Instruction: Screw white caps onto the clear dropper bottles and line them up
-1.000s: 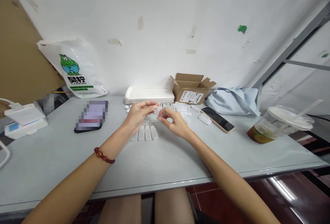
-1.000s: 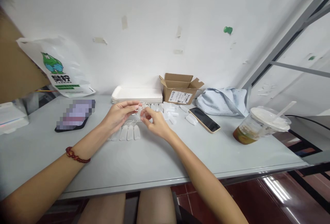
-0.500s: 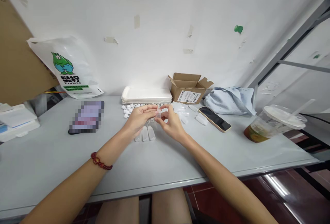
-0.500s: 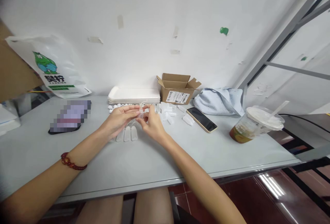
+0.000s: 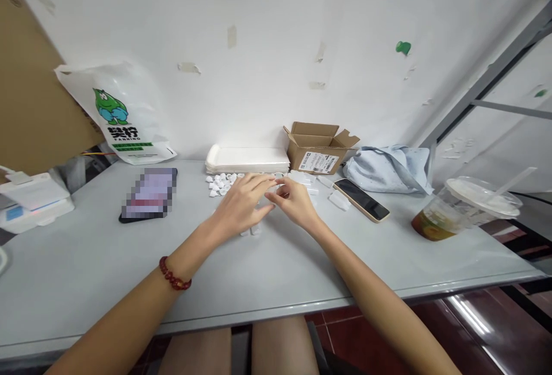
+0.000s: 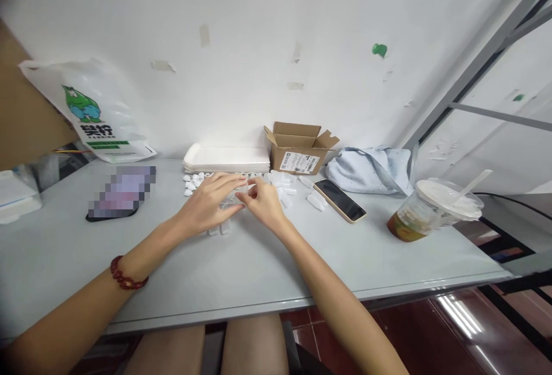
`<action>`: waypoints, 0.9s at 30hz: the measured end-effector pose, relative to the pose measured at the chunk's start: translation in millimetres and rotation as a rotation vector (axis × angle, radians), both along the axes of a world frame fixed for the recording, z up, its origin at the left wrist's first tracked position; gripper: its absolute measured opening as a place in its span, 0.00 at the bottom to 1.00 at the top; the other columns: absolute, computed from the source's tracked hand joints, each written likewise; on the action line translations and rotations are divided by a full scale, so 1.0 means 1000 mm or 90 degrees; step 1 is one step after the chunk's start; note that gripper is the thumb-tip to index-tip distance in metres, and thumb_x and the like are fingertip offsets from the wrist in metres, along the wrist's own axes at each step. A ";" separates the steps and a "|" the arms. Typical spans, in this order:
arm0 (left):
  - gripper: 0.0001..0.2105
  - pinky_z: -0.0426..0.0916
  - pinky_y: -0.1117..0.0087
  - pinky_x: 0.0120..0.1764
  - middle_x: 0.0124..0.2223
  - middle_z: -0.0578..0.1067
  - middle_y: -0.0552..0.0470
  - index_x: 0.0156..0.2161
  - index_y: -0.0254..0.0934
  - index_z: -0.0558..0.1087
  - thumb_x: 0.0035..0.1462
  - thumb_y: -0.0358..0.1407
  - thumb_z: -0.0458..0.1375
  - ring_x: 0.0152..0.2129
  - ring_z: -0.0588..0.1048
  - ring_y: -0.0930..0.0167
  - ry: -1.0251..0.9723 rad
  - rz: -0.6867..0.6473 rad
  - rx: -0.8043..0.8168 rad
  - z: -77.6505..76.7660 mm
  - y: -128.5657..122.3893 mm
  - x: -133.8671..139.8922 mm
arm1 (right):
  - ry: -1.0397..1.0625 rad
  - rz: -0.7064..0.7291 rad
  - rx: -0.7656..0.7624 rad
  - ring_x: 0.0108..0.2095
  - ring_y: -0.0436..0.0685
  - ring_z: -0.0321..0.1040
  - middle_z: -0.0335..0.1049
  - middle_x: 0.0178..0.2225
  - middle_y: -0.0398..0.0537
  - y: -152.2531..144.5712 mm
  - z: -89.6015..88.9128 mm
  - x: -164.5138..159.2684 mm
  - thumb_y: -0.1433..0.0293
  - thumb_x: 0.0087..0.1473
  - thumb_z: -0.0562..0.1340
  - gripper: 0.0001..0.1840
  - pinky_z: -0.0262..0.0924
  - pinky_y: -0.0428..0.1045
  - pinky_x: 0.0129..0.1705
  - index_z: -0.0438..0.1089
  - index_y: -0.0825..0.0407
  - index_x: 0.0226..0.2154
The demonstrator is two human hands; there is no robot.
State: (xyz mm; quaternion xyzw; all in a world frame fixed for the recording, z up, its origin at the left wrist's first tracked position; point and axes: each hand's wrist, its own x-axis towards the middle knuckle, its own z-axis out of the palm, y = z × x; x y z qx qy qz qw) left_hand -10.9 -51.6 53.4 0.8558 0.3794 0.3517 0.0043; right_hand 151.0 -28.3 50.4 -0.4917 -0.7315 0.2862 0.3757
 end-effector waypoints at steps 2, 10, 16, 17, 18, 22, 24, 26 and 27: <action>0.19 0.61 0.55 0.51 0.54 0.71 0.43 0.52 0.36 0.68 0.54 0.33 0.57 0.50 0.66 0.59 0.042 0.021 -0.010 -0.001 0.000 0.000 | -0.011 0.010 -0.024 0.24 0.50 0.65 0.68 0.21 0.40 -0.001 0.002 0.000 0.67 0.48 0.64 0.12 0.56 0.46 0.30 0.67 0.55 0.36; 0.13 0.62 0.59 0.42 0.41 0.74 0.44 0.41 0.36 0.70 0.50 0.38 0.59 0.43 0.66 0.57 0.128 0.056 -0.143 0.005 -0.007 0.005 | -0.079 0.143 -0.186 0.21 0.49 0.63 0.67 0.19 0.39 0.002 0.003 0.008 0.69 0.47 0.65 0.11 0.55 0.45 0.25 0.65 0.56 0.33; 0.13 0.60 0.64 0.36 0.38 0.71 0.46 0.37 0.37 0.67 0.46 0.41 0.58 0.38 0.66 0.59 0.137 0.082 -0.285 0.015 -0.019 0.009 | -0.103 0.281 -0.296 0.19 0.48 0.63 0.66 0.17 0.40 0.001 0.003 0.009 0.68 0.50 0.63 0.08 0.58 0.44 0.23 0.64 0.55 0.27; 0.13 0.59 0.64 0.35 0.37 0.70 0.47 0.36 0.37 0.66 0.46 0.41 0.58 0.38 0.65 0.59 0.139 0.082 -0.297 0.015 -0.019 0.008 | -0.112 0.294 -0.292 0.19 0.48 0.63 0.67 0.18 0.40 0.001 0.003 0.009 0.68 0.51 0.62 0.08 0.58 0.44 0.23 0.64 0.55 0.26; 0.14 0.59 0.65 0.35 0.36 0.69 0.47 0.36 0.38 0.66 0.45 0.42 0.58 0.38 0.65 0.59 0.140 0.081 -0.306 0.015 -0.019 0.006 | -0.118 0.304 -0.288 0.19 0.47 0.63 0.68 0.18 0.41 0.000 0.003 0.009 0.68 0.52 0.61 0.08 0.58 0.44 0.23 0.65 0.55 0.26; 0.14 0.59 0.66 0.33 0.35 0.67 0.48 0.36 0.38 0.65 0.44 0.43 0.58 0.38 0.65 0.59 0.138 0.078 -0.348 0.011 -0.016 -0.002 | -0.127 0.332 -0.282 0.19 0.46 0.63 0.71 0.21 0.43 0.001 0.003 0.010 0.73 0.54 0.57 0.07 0.59 0.43 0.25 0.66 0.56 0.26; 0.16 0.59 0.66 0.34 0.36 0.68 0.48 0.38 0.39 0.66 0.44 0.43 0.58 0.40 0.64 0.59 0.133 0.063 -0.366 0.009 -0.014 -0.006 | -0.125 0.336 -0.283 0.20 0.46 0.63 0.72 0.21 0.43 0.001 0.004 0.011 0.75 0.53 0.57 0.06 0.59 0.43 0.25 0.67 0.56 0.26; 0.17 0.60 0.66 0.36 0.39 0.69 0.48 0.39 0.39 0.66 0.44 0.44 0.59 0.42 0.63 0.58 0.134 0.038 -0.372 0.007 -0.013 -0.008 | -0.120 0.331 -0.289 0.20 0.46 0.63 0.72 0.21 0.43 0.001 0.004 0.011 0.76 0.51 0.57 0.05 0.58 0.43 0.25 0.67 0.56 0.26; 0.17 0.60 0.65 0.37 0.40 0.69 0.47 0.38 0.39 0.66 0.44 0.45 0.59 0.43 0.63 0.58 0.138 0.027 -0.372 0.007 -0.013 -0.008 | -0.117 0.327 -0.293 0.19 0.46 0.63 0.72 0.21 0.43 0.000 0.004 0.011 0.76 0.51 0.58 0.04 0.58 0.43 0.24 0.67 0.56 0.26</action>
